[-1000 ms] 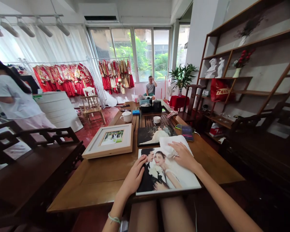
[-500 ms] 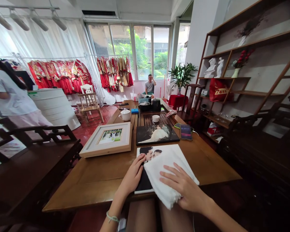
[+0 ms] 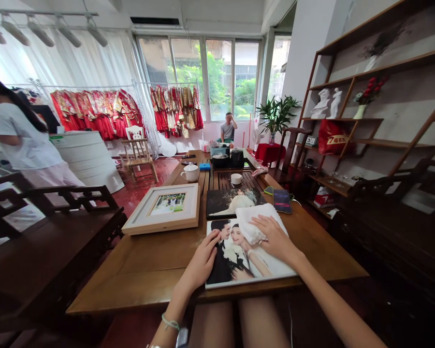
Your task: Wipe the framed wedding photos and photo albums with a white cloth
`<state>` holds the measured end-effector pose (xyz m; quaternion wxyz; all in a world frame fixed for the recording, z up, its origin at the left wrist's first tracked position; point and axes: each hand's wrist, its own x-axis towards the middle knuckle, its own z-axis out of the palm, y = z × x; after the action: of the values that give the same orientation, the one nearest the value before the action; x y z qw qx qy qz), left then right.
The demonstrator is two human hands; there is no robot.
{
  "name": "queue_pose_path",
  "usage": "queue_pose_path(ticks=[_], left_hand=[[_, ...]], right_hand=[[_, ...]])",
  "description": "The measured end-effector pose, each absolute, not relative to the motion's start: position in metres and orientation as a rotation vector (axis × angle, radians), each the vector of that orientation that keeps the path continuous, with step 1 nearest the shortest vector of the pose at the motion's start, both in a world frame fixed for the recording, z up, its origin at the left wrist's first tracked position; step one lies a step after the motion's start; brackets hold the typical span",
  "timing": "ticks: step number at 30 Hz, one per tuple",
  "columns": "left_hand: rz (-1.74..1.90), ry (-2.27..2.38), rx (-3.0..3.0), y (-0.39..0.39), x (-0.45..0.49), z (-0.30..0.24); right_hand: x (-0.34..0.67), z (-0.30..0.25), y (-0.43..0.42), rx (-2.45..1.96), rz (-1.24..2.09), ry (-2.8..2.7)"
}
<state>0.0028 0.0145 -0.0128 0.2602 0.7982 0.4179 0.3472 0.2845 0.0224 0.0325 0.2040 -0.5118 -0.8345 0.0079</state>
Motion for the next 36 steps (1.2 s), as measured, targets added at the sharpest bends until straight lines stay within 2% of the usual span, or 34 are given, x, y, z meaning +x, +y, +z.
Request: queue_pose_path(ticks=[11,21,30,36], left_hand=[[0.997,1.089,2.159,0.016,0.003,-0.017],[1.001,1.078,2.178,0.018,0.002,-0.017],[0.957,1.104,2.195,0.018,0.003,-0.017],[0.973,1.093,2.197,0.019,0.003,-0.018]], right_hand=[[0.258,0.031,-0.067,-1.061,0.193,-2.587],[0.282,0.025,-0.008,-1.608,-0.035,-2.163],[0.26,0.023,-0.051,-1.247,0.123,-2.374],[0.294,0.028,0.003,-1.615,0.05,-2.148]])
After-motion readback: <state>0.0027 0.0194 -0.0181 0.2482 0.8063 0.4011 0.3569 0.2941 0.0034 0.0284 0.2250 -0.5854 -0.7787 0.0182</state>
